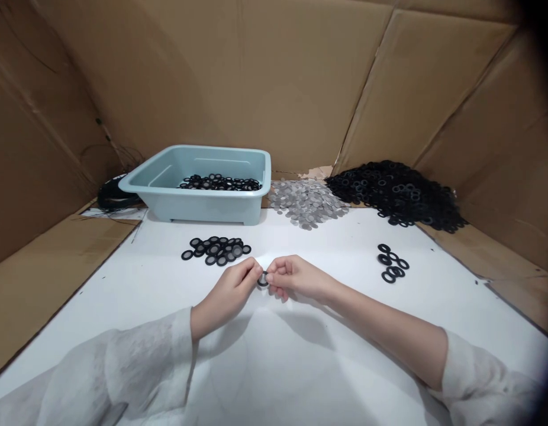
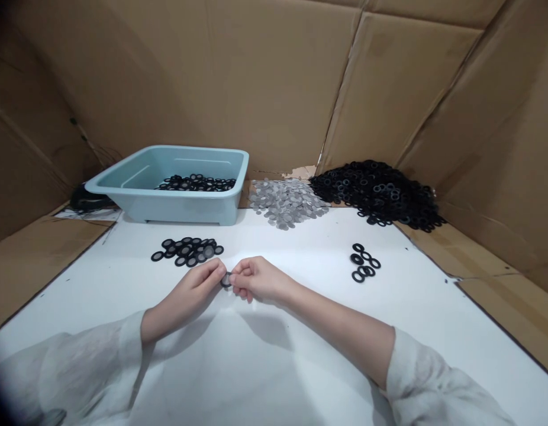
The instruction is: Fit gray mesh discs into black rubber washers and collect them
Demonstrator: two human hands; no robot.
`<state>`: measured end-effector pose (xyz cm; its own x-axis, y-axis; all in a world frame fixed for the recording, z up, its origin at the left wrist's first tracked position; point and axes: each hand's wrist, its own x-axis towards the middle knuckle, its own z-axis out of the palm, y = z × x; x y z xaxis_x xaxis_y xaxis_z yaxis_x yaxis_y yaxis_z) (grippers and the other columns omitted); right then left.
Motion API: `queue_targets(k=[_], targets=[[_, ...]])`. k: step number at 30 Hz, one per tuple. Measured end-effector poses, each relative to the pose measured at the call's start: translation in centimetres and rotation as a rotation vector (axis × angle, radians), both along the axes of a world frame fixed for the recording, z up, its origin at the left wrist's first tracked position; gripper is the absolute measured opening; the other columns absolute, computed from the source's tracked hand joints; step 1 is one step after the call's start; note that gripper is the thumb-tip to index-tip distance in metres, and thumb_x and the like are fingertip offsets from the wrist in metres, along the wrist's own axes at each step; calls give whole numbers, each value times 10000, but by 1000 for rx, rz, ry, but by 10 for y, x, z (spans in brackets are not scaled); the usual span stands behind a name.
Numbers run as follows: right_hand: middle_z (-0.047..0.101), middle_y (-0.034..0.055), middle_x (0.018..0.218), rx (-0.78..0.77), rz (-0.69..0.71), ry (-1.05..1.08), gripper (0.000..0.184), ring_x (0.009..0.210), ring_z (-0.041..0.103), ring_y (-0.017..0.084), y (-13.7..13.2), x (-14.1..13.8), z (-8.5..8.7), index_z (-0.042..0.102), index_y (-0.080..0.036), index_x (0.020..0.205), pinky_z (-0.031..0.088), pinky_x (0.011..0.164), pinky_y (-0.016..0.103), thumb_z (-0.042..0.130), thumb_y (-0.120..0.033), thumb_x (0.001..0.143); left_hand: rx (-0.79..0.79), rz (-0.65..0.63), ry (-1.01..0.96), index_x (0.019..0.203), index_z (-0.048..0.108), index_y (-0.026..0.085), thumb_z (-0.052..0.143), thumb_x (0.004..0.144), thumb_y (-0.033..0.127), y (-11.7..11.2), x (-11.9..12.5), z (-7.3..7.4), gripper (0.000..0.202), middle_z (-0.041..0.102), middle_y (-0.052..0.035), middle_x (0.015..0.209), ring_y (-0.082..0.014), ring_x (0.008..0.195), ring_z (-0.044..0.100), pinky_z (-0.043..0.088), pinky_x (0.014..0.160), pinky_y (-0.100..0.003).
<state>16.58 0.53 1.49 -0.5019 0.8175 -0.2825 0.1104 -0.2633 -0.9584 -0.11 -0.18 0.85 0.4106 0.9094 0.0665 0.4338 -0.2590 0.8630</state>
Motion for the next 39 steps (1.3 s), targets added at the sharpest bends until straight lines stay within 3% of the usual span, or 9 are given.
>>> queue_targets(k=[5, 9, 16, 21, 27, 34, 39], targets=[[464, -47, 494, 103, -1, -63, 126, 401, 395, 51, 0, -1, -4, 466, -158, 673, 281, 394, 177, 524, -222, 765, -37, -40, -76, 690, 451, 171, 372, 862, 375, -1, 0, -1, 278, 413, 24, 626, -122, 600, 393, 307, 559, -234], [452, -48, 522, 225, 2, -41, 104, 469, 423, 57, -1, -2, -10, 442, -167, 704, 312, 444, 170, 489, -203, 790, -106, -63, -179, 698, 452, 168, 450, 824, 345, 0, 0, -5, 217, 419, 30, 612, -107, 564, 393, 293, 524, -221], [495, -42, 503, 128, 23, -56, 118, 412, 464, 68, -3, -4, -3, 437, -170, 691, 391, 417, 188, 489, -208, 791, -96, 6, -198, 598, 400, 165, 489, 780, 239, -3, -1, 2, 216, 392, 49, 571, -85, 538, 368, 280, 508, -204], [513, -38, 489, 81, -53, -5, 133, 378, 453, 61, 0, -1, -1, 472, -153, 669, 379, 396, 186, 517, -219, 774, -62, 5, -150, 627, 410, 166, 468, 810, 297, -3, -2, 2, 232, 375, 48, 584, -89, 546, 340, 273, 505, -209], [550, -20, 507, -4, 5, 8, 129, 409, 488, 69, 1, 2, 1, 506, -137, 668, 399, 437, 195, 593, -219, 717, -25, 3, -65, 674, 417, 177, 393, 853, 368, -1, -2, -6, 262, 375, 44, 607, -108, 575, 356, 294, 535, -225], [521, -22, 493, 74, -39, -80, 114, 390, 456, 59, 0, -2, -1, 498, -140, 676, 357, 392, 171, 488, -187, 779, 11, 0, -43, 644, 407, 171, 354, 871, 354, -1, -2, -5, 296, 392, 35, 610, -112, 593, 372, 297, 557, -230], [489, -36, 488, 183, -45, -117, 121, 401, 429, 53, -3, -4, -5, 459, -154, 682, 311, 389, 158, 470, -198, 795, -65, -52, -81, 648, 380, 173, 428, 836, 322, -2, -2, -4, 244, 345, 56, 571, -89, 533, 315, 256, 497, -214]])
